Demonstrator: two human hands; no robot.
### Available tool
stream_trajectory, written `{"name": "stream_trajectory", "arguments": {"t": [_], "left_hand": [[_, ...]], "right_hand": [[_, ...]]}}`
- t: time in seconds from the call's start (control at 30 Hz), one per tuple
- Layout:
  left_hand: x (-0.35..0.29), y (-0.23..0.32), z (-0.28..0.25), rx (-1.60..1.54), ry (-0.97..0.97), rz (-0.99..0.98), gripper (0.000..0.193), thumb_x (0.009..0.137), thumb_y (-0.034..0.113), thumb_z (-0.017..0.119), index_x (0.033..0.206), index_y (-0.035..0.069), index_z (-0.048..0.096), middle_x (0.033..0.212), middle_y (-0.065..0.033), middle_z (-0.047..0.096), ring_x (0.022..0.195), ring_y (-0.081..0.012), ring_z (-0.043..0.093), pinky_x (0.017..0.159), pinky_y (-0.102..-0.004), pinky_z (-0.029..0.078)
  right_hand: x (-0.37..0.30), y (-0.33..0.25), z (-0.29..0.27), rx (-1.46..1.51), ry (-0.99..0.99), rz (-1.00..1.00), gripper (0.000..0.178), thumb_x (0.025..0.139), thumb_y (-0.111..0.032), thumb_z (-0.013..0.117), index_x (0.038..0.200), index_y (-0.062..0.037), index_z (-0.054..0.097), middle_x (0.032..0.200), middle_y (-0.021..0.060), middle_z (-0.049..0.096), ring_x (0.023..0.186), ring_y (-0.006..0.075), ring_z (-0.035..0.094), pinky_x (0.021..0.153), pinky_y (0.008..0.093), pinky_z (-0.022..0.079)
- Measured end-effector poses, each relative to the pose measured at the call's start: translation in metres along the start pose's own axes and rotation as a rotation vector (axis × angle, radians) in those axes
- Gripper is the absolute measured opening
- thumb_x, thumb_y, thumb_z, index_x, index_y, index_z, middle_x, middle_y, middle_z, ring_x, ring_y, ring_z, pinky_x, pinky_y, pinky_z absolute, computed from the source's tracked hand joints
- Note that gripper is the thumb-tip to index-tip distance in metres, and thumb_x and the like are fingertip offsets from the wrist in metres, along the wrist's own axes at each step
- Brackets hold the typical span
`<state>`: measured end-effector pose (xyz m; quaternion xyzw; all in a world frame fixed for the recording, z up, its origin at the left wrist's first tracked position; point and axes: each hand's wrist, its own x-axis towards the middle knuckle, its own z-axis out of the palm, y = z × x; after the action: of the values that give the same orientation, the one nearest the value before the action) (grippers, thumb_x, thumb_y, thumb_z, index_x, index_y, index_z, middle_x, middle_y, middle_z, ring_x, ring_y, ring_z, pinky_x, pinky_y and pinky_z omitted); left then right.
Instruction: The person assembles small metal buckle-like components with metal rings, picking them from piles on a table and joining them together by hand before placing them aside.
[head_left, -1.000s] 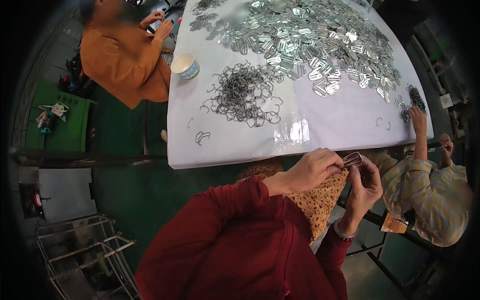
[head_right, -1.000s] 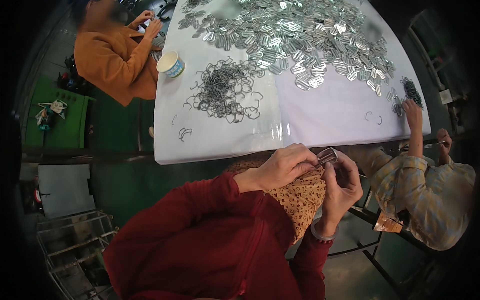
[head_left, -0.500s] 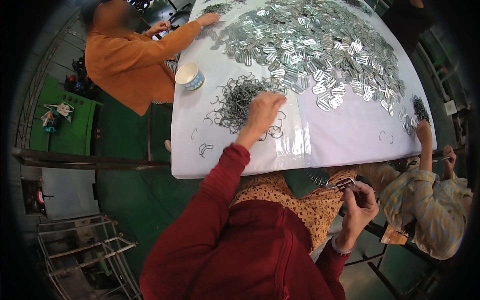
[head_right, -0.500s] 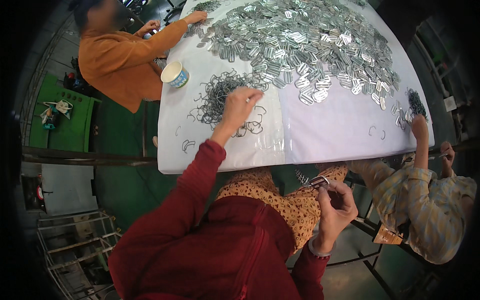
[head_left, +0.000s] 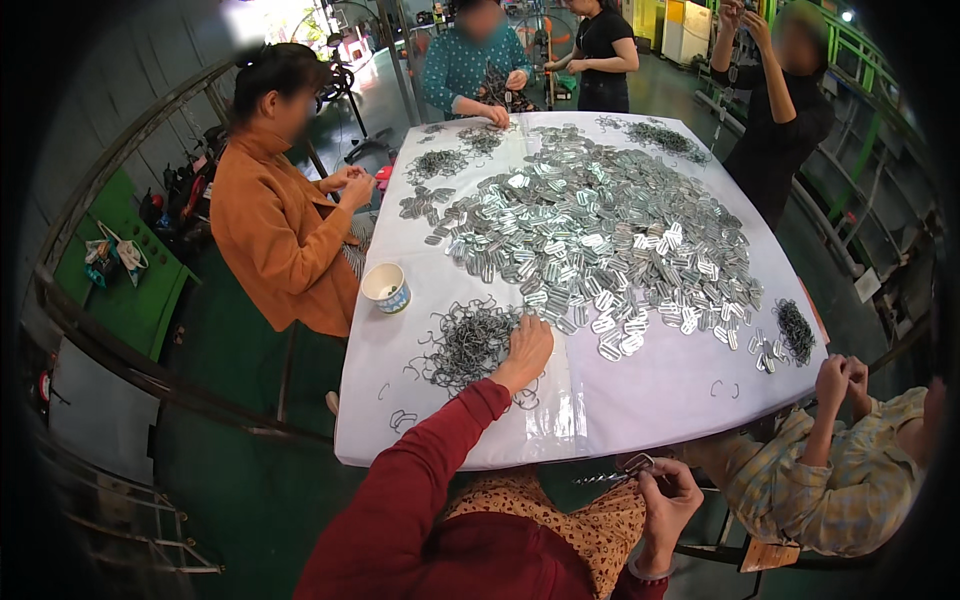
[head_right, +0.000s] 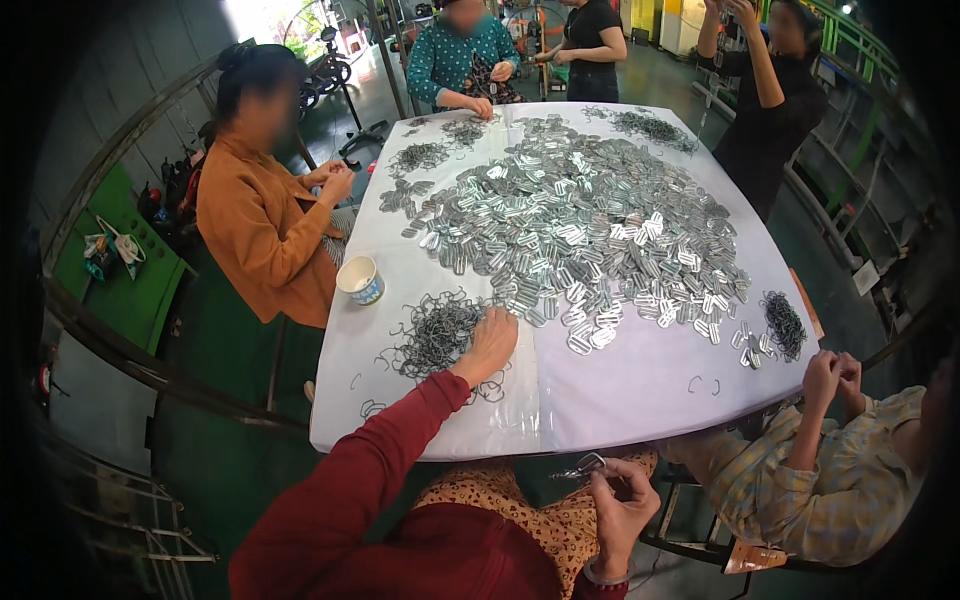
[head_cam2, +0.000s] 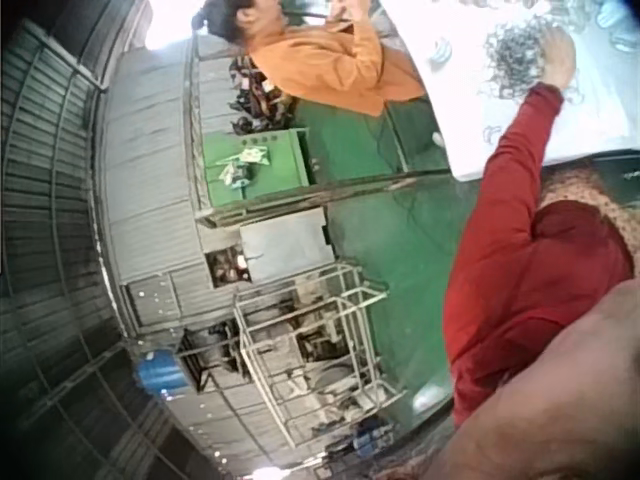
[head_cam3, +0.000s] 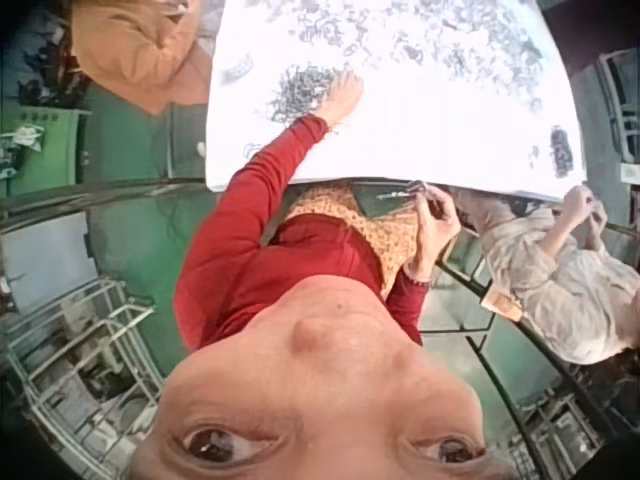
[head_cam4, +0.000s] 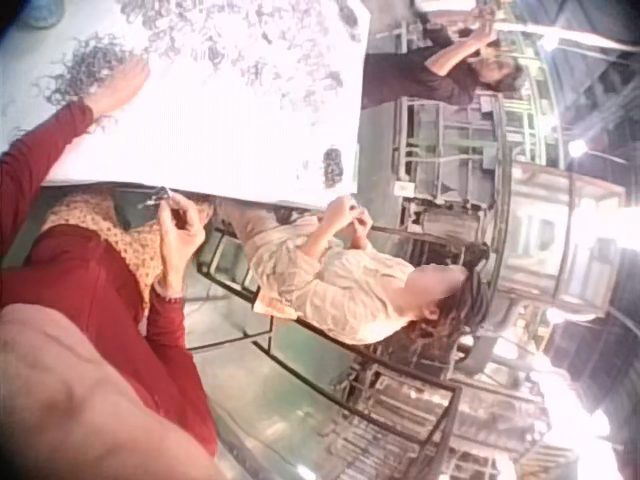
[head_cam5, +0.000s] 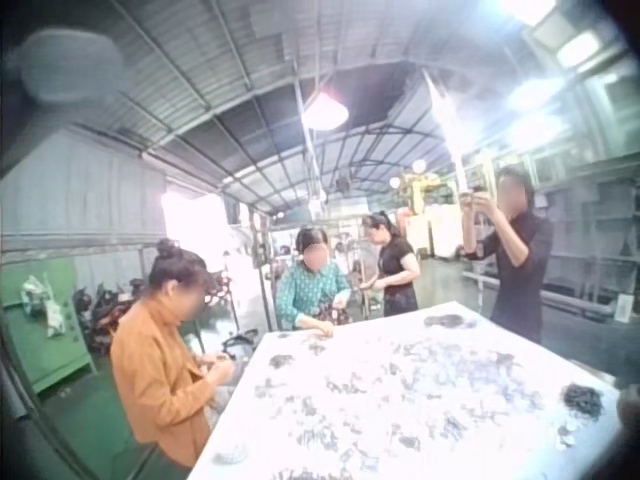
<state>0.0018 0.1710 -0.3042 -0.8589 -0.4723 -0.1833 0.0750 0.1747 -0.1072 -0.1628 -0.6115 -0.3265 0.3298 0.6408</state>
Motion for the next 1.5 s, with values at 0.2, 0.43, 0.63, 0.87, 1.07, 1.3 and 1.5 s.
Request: {"name": "stream_trajectory", "arguments": {"t": [0.2,0.43,0.63,0.87,1.07,1.3,1.5], "left_hand": [[0.004,-0.032,0.01,-0.278,0.07,-0.103,0.02,0.076,-0.008,0.044,0.093,-0.004,0.055,0.09,-0.0191,0.055,0.091,-0.0339,0.053,0.077,-0.0408,0.047],[0.002,0.048,-0.093,-0.945,-0.093,-0.117,0.016,0.091,0.008,0.052,0.099,-0.003,0.06,0.08,-0.0113,0.063,0.069,-0.018,0.064,0.063,-0.0288,0.05],[-0.048,0.132,-0.176,-1.382,-0.272,0.152,0.012,0.086,0.007,0.063,0.097,0.001,0.063,0.094,-0.0075,0.063,0.087,-0.0153,0.061,0.075,-0.0272,0.049],[-0.066,0.152,-0.178,-1.214,0.028,0.272,0.013,0.08,0.005,0.064,0.091,0.001,0.058,0.101,-0.0071,0.053,0.093,-0.0241,0.053,0.074,-0.0331,0.047],[-0.071,0.149,-0.179,-1.127,0.092,0.253,0.016,0.077,0.001,0.067,0.091,0.001,0.059,0.102,-0.0094,0.056,0.092,-0.0262,0.054,0.075,-0.0338,0.047],[-0.075,0.155,-0.164,-1.44,-0.116,0.135,0.012,0.084,0.0,0.061,0.094,-0.002,0.056,0.098,-0.0106,0.057,0.087,-0.0227,0.058,0.075,-0.0311,0.048],[-0.073,0.147,-0.168,-1.455,-0.167,0.175,0.007,0.086,-0.005,0.056,0.092,-0.004,0.055,0.093,-0.0111,0.059,0.086,-0.0206,0.06,0.076,-0.0291,0.049]], "right_hand": [[-0.003,0.0,-0.001,-0.002,-0.013,-0.035,0.012,0.072,0.006,0.065,0.082,0.0016,0.064,0.075,-0.0009,0.06,0.064,0.0029,0.05,0.056,0.0171,0.038],[-0.003,0.011,-0.005,-0.011,0.002,-0.051,0.011,0.073,0.007,0.064,0.083,0.0018,0.064,0.074,-0.0009,0.06,0.066,0.0031,0.051,0.058,0.0175,0.04],[-0.003,0.012,-0.003,0.053,0.036,0.028,0.012,0.076,0.007,0.065,0.087,0.003,0.063,0.077,0.001,0.061,0.068,0.0053,0.055,0.061,0.0174,0.043],[-0.003,0.008,0.004,0.14,0.099,-0.071,0.015,0.078,0.008,0.064,0.092,0.0041,0.06,0.078,0.0048,0.062,0.068,0.0082,0.057,0.06,0.0201,0.049],[-0.006,0.009,0.01,0.137,0.128,-0.085,0.015,0.078,0.008,0.064,0.092,0.0035,0.061,0.079,0.0044,0.062,0.07,0.0076,0.057,0.062,0.0187,0.047],[-0.005,0.023,-0.001,-0.098,0.012,-0.176,0.041,0.074,0.008,0.068,0.113,0.0039,0.058,0.08,0.0063,0.065,0.074,0.009,0.059,0.068,0.021,0.047],[0.04,0.018,-0.031,-0.021,-0.077,-0.153,0.041,0.076,0.003,0.066,0.116,0.0044,0.057,0.08,0.011,0.067,0.069,0.0129,0.061,0.065,0.0243,0.048]]}}
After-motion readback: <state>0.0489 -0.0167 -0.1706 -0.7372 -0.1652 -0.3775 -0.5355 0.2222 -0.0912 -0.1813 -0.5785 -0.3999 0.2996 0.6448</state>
